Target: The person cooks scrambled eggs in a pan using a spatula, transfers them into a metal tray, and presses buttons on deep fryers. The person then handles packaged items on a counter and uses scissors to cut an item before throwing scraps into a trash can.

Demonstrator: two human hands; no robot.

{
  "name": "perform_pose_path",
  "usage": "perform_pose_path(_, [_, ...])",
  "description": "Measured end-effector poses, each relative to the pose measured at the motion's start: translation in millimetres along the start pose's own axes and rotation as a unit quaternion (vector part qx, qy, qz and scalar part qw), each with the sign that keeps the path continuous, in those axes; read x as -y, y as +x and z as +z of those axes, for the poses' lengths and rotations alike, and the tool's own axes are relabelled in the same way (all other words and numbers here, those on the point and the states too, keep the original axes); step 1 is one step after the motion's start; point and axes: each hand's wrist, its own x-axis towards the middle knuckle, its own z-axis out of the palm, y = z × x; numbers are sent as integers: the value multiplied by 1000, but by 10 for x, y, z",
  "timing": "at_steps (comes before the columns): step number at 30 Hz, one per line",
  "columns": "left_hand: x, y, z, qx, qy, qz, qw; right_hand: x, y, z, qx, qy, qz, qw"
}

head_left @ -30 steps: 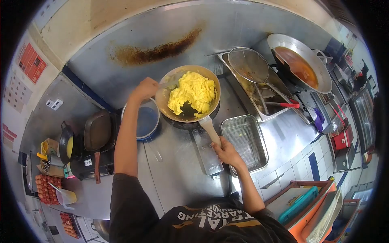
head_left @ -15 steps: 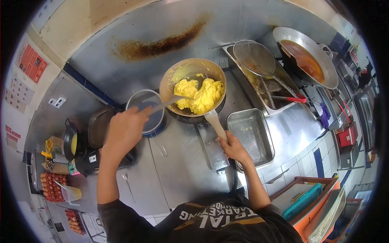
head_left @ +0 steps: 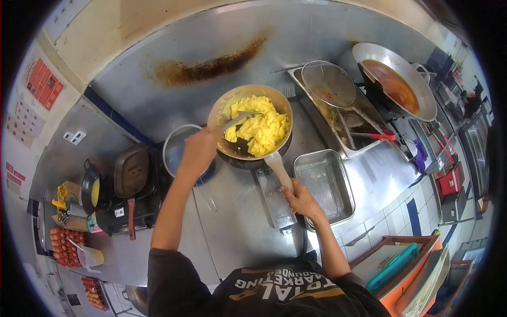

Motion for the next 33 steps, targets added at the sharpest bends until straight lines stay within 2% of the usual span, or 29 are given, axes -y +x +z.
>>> perform_pose_path(2, [23,-8,-316,3,-52,-8,999,13,0,-25,8,8,4,1000])
perform_pose_path(3, [-74,4,-564,3,-105,-78,991,17,7,-14,18,20,2,1000])
perform_pose_path(4, [-56,24,-632,8,-103,-80,991,2,8,5,22,23,5,999])
perform_pose_path(6, [76,190,-727,51,-91,-157,982,-3,30,5,18,15,18,1000])
perform_pose_path(7, [196,279,-609,49,-89,-158,982,-14,40,14,19,14,16,1000])
perform_pose_path(9, [471,434,-118,32,12,-44,998,-51,48,25,27,6,20,999])
perform_pose_path(10, [497,493,32,27,11,-44,999,-34,35,19,25,4,16,1000])
perform_pose_path(12, [412,619,240,51,-74,4,996,20,5,14,23,12,10,1000])
perform_pose_path(13, [290,638,211,48,-75,6,996,42,9,3,20,11,8,1000])
perform_pose_path(15, [-10,511,51,100,-21,63,993,55,-13,6,18,2,-1,1000])
perform_pose_path(16, [-93,415,-23,103,-23,60,993,68,-31,8,21,1,2,1000])
perform_pose_path(19, [-198,137,-233,148,39,131,980,107,-28,20,25,18,21,999])
perform_pose_path(22, [-248,-85,-730,129,70,133,980,75,-4,-5,28,11,22,999])
perform_pose_path(24, [-410,-208,-1207,111,53,80,989,50,2,3,29,5,17,999])
perform_pose_path(25, [-500,-275,-1396,115,53,83,988,39,3,9,28,9,21,999])
perform_pose_path(27, [-628,-391,-1628,151,33,7,988,27,9,13,24,11,19,999])
perform_pose_path(30, [-653,-477,-1328,208,30,64,975,-4,32,16,31,10,18,999])
perform_pose_path(33, [-887,-376,-697,159,23,-11,987,-41,28,40,25,22,0,999])
